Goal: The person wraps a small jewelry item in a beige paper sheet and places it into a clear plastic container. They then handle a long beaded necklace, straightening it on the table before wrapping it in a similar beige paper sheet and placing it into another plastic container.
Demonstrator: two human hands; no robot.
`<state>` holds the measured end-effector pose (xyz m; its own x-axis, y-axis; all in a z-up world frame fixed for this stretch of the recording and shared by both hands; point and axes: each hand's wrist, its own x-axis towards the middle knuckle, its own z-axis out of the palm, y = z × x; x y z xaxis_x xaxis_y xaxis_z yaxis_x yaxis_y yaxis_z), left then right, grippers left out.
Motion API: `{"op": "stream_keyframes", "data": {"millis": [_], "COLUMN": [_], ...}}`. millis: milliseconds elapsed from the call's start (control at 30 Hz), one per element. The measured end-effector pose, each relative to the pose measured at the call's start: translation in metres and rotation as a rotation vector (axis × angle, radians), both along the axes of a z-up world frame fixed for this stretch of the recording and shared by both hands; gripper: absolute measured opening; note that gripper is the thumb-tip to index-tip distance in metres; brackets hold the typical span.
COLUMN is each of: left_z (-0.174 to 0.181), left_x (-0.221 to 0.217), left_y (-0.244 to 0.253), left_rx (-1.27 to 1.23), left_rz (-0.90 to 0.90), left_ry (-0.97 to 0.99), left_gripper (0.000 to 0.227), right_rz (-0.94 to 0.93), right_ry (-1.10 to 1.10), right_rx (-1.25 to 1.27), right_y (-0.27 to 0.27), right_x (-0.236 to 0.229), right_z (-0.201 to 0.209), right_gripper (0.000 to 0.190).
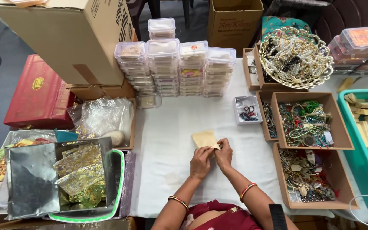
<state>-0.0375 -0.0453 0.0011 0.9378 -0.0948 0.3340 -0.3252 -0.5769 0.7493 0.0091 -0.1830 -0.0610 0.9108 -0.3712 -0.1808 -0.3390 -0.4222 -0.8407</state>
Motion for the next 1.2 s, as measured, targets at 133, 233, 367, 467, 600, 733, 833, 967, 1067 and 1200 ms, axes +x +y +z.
{"op": "stream_keyframes", "data": {"millis": [133, 233, 367, 467, 600, 733, 833, 967, 1067, 1200], "left_z": [0.024, 0.05, 0.095, 0.115, 0.11, 0.114, 0.141, 0.141, 0.123, 0.115], "left_x": [0.017, 0.03, 0.042, 0.054, 0.059, 0.045, 0.048, 0.047, 0.055, 0.07], "left_y": [0.007, 0.015, 0.019, 0.026, 0.032, 0.034, 0.039, 0.046, 0.053, 0.06], "left_rx": [-0.045, -0.07, 0.007, -0.072, -0.132, -0.079, -0.339, -0.399, -0.296, -0.231], "left_rz": [0.062, 0.11, -0.008, 0.008, -0.017, 0.027, 0.024, -0.076, -0.107, -0.053], "left_ry": [-0.049, -0.023, 0.075, 0.18, 0.329, 0.27, 0.24, 0.102, 0.209, 0.282], "left_gripper": [0.039, 0.035, 0.023, 0.021, 0.023, 0.021, 0.022, 0.044, 0.042, 0.026], "right_rz": [0.101, 0.289, 0.42, 0.569, 0.751, 0.816, 0.735, 0.748, 0.762, 0.857], "right_ry": [-0.168, -0.717, -0.409, -0.019, 0.006, 0.197, 0.096, 0.155, 0.12, 0.03], "right_rx": [-0.085, -0.405, -0.401, -0.13, -0.456, -0.203, -0.209, 0.144, 0.108, 0.043], "right_y": [0.002, 0.002, -0.011, -0.018, -0.018, -0.017, -0.023, -0.028, -0.029, -0.032], "right_x": [-0.006, -0.007, 0.015, 0.023, 0.022, 0.02, 0.041, 0.049, 0.05, 0.054], "right_z": [0.062, 0.121, 0.148, 0.186, 0.222, 0.23, 0.224, 0.215, 0.213, 0.208], "right_gripper": [0.045, 0.06, 0.044, 0.029, 0.02, 0.02, 0.013, 0.017, 0.018, 0.024]}}
